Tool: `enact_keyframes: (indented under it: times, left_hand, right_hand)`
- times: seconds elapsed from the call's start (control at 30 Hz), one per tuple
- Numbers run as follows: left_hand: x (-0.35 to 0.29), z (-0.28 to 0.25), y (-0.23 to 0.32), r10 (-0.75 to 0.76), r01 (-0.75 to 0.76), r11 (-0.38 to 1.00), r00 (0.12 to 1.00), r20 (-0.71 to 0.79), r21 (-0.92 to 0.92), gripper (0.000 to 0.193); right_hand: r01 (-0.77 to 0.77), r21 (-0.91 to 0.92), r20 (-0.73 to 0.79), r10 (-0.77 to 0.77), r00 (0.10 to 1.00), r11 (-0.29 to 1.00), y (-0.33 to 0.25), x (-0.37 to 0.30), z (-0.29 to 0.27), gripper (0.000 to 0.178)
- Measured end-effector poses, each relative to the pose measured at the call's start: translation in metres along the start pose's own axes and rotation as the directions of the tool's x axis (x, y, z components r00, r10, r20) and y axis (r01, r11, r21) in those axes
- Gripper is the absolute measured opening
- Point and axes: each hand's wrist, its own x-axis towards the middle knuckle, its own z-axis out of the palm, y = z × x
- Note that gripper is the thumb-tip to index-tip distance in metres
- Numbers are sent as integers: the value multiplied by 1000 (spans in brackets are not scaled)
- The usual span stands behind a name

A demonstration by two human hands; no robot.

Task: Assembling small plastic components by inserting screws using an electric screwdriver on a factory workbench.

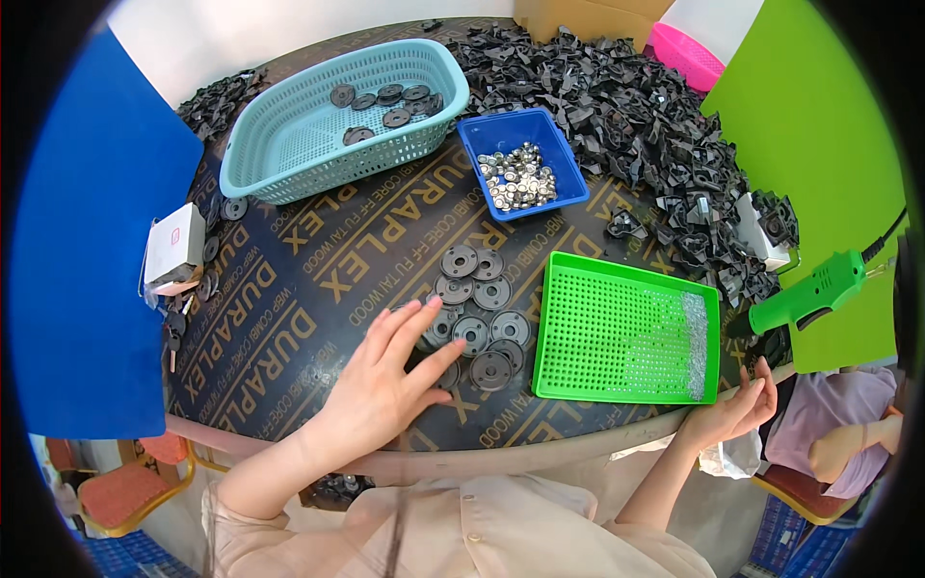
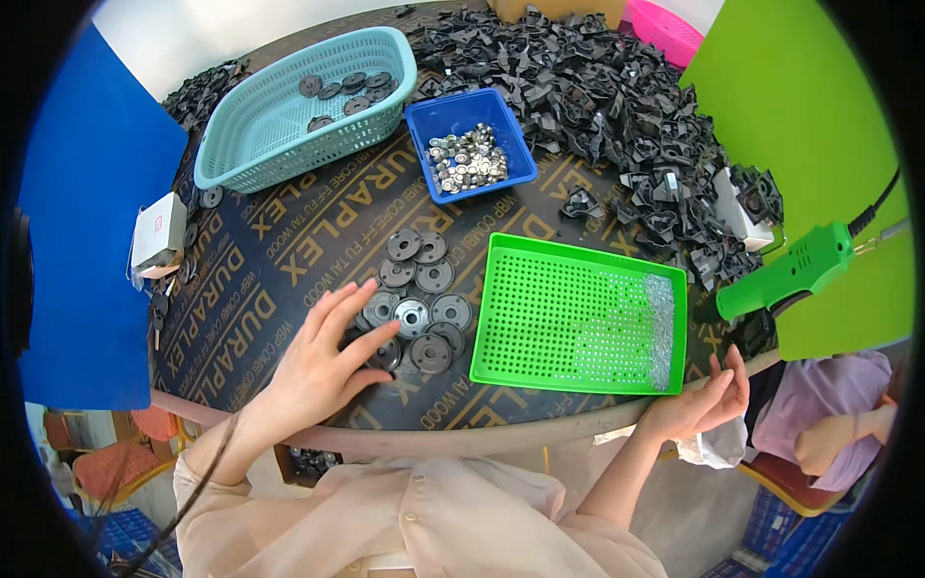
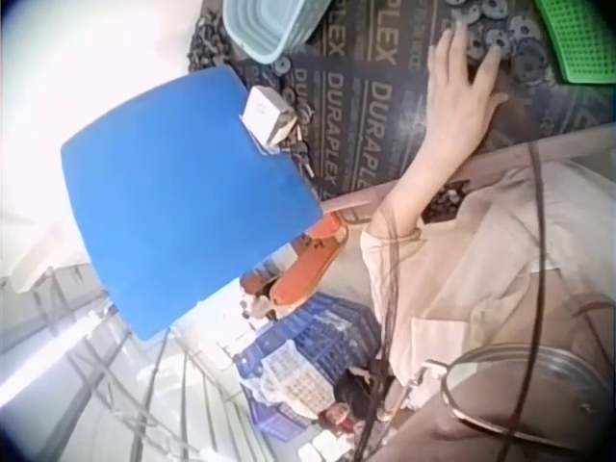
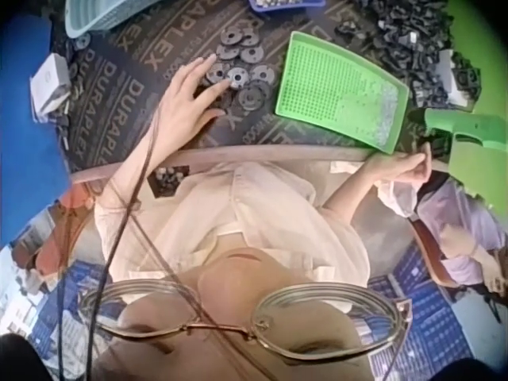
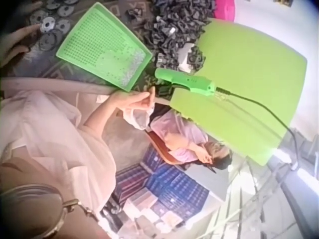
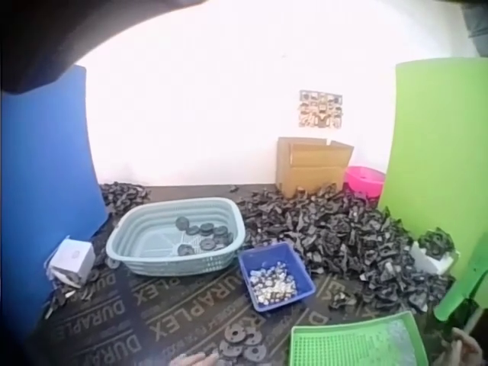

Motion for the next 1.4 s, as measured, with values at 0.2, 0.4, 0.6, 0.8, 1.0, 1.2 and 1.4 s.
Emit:
enact_keyframes:
  times: [0.2, 0.4, 0.6, 0.8, 1.0, 1.2, 1.4]
  left_hand:
    - [7, 7, -3, -83, 117, 985, 965, -248, 125, 46]
    - [23, -1, 4, -134, 152, 985, 972, -193, 83, 45]
    - [17, 14, -17, -164, 162, 986, 957, -241, -31, 40]
    - [12, 22, -32, -227, 182, 964, 943, -242, -194, 38]
    - [17, 21, -37, -248, 135, 923, 925, -288, -361, 45]
    - [2, -2, -49, -456, 386, 849, 880, -130, -361, 59]
    - [2, 2, -44, -394, 322, 851, 913, -100, -415, 63]
  right_hand:
    - [-14, 2, 17, 14, 1000, 1000, -1, 1, 4, 17]
    - [34, -41, -9, -34, 999, 999, -7, 2, 5, 19]
    - [267, 155, 327, -304, 895, 951, -59, 11, 28, 25]
    - [544, 240, 909, -383, 165, 804, -105, 20, 171, 27]
    - [606, 114, 979, 16, -205, 787, -58, -30, 295, 46]
    - [649, 198, 943, 38, -330, 735, -54, -49, 310, 39]
    - [579, 97, 977, 33, -209, 809, -49, -53, 302, 10]
